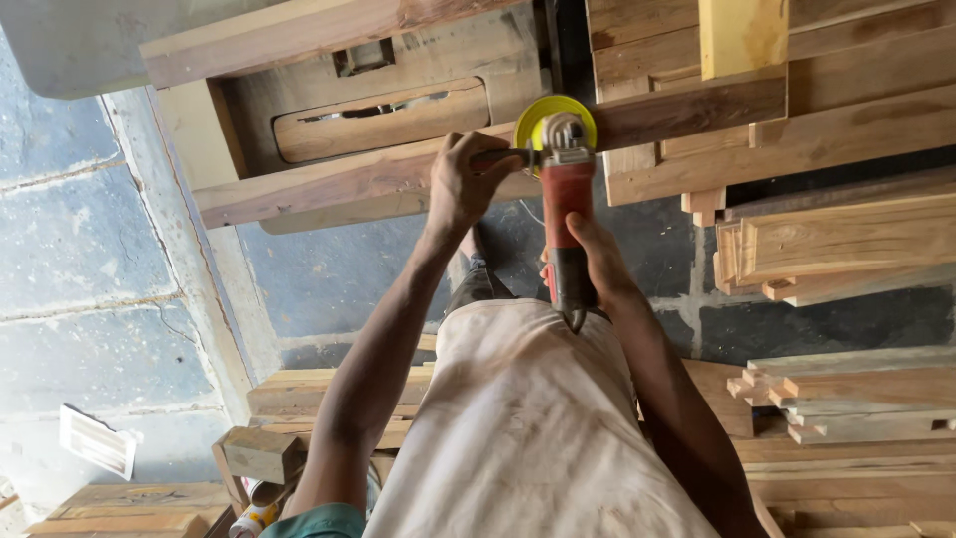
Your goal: The person uses an angle grinder to sand several wooden beams and frames. They move the tool along the wood, turning the pieces over and repositioning them by hand to sand different surfaces.
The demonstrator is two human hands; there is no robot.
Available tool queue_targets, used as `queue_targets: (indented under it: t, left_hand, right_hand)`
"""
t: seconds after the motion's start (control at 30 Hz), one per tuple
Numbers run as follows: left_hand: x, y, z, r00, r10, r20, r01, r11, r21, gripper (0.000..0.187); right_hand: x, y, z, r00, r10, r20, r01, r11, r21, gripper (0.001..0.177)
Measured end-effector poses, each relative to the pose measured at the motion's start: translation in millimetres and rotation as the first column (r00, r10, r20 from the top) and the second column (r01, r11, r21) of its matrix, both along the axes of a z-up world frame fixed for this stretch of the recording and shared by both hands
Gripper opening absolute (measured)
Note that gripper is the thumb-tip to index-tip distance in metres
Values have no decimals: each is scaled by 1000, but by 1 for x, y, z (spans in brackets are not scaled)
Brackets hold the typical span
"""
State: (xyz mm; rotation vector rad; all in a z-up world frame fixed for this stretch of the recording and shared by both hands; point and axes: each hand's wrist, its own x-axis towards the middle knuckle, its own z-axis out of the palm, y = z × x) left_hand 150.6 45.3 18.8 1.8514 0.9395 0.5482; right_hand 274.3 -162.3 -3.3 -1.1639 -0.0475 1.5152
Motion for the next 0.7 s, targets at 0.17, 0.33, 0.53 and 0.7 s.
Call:
queue_targets:
  t: [0.17, 0.33, 0.53, 0.7]
  left_hand:
    - [-60, 24, 0, 996, 70, -61, -68, 997, 22, 29]
    - [-121, 40, 2, 992, 102, -75, -90, 986, 143, 28]
    - [-183, 57, 8, 986, 140, -89, -131, 987, 96, 26]
    - [-224, 68, 13, 968, 211, -135, -189, 969, 158, 26]
  right_hand:
    - [-49, 31, -1, 998, 56, -31, -57, 998, -37, 65]
    - [-96, 59, 5, 990, 128, -54, -130, 990, -44, 63]
    - [-142, 86, 11, 976, 212, -49, -214, 976, -43, 57]
    - [-174, 106, 20, 966, 241, -91, -246, 968, -50, 46]
